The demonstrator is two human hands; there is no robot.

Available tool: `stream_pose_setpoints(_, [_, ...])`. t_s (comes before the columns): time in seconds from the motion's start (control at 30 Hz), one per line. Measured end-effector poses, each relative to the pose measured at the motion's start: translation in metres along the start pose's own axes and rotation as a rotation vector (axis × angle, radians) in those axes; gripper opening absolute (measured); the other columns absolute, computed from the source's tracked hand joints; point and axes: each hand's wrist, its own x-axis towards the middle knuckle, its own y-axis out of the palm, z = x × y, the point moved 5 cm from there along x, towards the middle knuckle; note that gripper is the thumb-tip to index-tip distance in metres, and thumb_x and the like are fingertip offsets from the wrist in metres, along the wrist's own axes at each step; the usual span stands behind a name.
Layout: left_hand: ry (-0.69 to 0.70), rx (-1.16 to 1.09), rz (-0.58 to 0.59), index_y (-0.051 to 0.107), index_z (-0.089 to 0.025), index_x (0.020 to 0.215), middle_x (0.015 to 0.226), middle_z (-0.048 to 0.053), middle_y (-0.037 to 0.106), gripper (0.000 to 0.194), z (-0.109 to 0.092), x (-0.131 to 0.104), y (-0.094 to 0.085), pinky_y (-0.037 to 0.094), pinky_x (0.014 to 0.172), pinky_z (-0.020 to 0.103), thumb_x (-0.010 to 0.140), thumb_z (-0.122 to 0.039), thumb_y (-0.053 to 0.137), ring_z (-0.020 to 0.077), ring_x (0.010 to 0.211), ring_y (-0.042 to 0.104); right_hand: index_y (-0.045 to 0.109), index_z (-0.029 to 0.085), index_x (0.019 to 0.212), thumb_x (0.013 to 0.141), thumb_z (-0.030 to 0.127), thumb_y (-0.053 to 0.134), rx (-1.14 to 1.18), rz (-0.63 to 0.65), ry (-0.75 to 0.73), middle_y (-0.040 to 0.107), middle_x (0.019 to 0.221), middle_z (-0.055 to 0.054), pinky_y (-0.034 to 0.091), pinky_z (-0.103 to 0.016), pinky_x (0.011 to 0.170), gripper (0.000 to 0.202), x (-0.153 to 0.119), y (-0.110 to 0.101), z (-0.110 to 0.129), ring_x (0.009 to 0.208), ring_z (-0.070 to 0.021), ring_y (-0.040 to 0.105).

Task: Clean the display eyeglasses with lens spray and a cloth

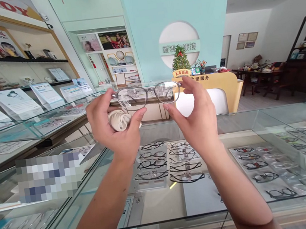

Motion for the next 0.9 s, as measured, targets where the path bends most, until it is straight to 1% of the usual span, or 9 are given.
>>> stream_pose_setpoints(0.17, [-0.012, -0.019, -0.037, 0.064, -0.032, 0.15, 0.139, 0.009, 0.07, 0.076, -0.001, -0.001, 0.001, 0.06, 0.107, 0.051, 0.085, -0.059, 0.092, 0.0328, 0.128, 0.07, 0.06, 0.034, 0.151, 0.098, 0.049, 0.081, -0.013, -0.063, 0.025, 0.072, 0.147, -0.013, 0.058, -0.066, 0.109, 0.058, -0.004, 0.002, 0.005, 0.121, -0.0356, 0.072])
stream_pose_setpoints(0.3, [-0.035, -0.011, -0.062, 0.063, -0.03, 0.149, 0.139, 0.009, 0.072, 0.074, -0.001, -0.003, 0.002, 0.061, 0.106, 0.051, 0.087, -0.06, 0.09, 0.0313, 0.124, 0.072, 0.057, 0.037, 0.155, 0.101, 0.049, 0.076, 0.018, -0.084, 0.008, 0.068, 0.151, -0.012, 0.056, -0.068, 0.111, 0.059, -0.006, 0.005, 0.012, 0.124, -0.0368, 0.07])
stream_pose_setpoints(0.4, [-0.048, -0.016, -0.065, 0.063, -0.03, 0.15, 0.14, 0.009, 0.073, 0.071, 0.0, -0.005, 0.004, 0.062, 0.106, 0.051, 0.09, -0.057, 0.089, 0.0309, 0.125, 0.073, 0.054, 0.038, 0.158, 0.102, 0.047, 0.075, -0.01, -0.117, -0.026, 0.069, 0.151, -0.012, 0.058, -0.068, 0.109, 0.061, -0.007, 0.006, 0.016, 0.122, -0.0369, 0.07])
stream_pose_setpoints(0.53, [-0.073, -0.059, -0.052, 0.062, -0.031, 0.153, 0.146, 0.009, 0.073, 0.068, 0.004, -0.007, 0.007, 0.059, 0.115, 0.054, 0.093, -0.052, 0.087, 0.0316, 0.134, 0.071, 0.054, 0.039, 0.16, 0.104, 0.044, 0.072, -0.058, -0.14, -0.07, 0.07, 0.149, -0.012, 0.06, -0.067, 0.105, 0.059, -0.007, 0.008, 0.02, 0.118, -0.0366, 0.072])
stream_pose_setpoints(0.6, [-0.086, -0.08, -0.041, 0.061, -0.032, 0.155, 0.149, 0.009, 0.072, 0.069, 0.006, -0.007, 0.008, 0.056, 0.12, 0.055, 0.094, -0.05, 0.086, 0.032, 0.138, 0.069, 0.055, 0.039, 0.158, 0.104, 0.043, 0.071, -0.064, -0.143, -0.076, 0.071, 0.147, -0.011, 0.061, -0.067, 0.104, 0.057, -0.008, 0.009, 0.021, 0.116, -0.0364, 0.072])
stream_pose_setpoints(0.67, [-0.081, -0.088, -0.039, 0.061, -0.032, 0.155, 0.149, 0.008, 0.071, 0.069, 0.006, -0.007, 0.007, 0.055, 0.121, 0.056, 0.094, -0.049, 0.087, 0.0322, 0.14, 0.068, 0.056, 0.039, 0.158, 0.105, 0.044, 0.07, -0.067, -0.145, -0.076, 0.071, 0.146, -0.011, 0.061, -0.068, 0.104, 0.055, -0.008, 0.009, 0.021, 0.116, -0.0366, 0.073])
stream_pose_setpoints(0.8, [-0.051, -0.053, -0.053, 0.063, -0.031, 0.151, 0.146, 0.008, 0.072, 0.069, 0.003, -0.005, 0.005, 0.057, 0.118, 0.055, 0.091, -0.051, 0.089, 0.0323, 0.137, 0.069, 0.054, 0.038, 0.159, 0.106, 0.047, 0.067, -0.051, -0.122, -0.055, 0.069, 0.151, -0.012, 0.059, -0.071, 0.107, 0.055, -0.008, 0.01, 0.019, 0.12, -0.038, 0.071])
stream_pose_setpoints(0.9, [-0.061, -0.02, -0.053, 0.062, -0.031, 0.151, 0.146, 0.009, 0.071, 0.072, 0.003, -0.005, 0.005, 0.058, 0.115, 0.054, 0.089, -0.053, 0.09, 0.033, 0.136, 0.069, 0.052, 0.037, 0.161, 0.106, 0.048, 0.067, -0.03, -0.083, -0.033, 0.065, 0.155, -0.013, 0.058, -0.071, 0.11, 0.058, -0.008, 0.011, 0.017, 0.124, -0.039, 0.07])
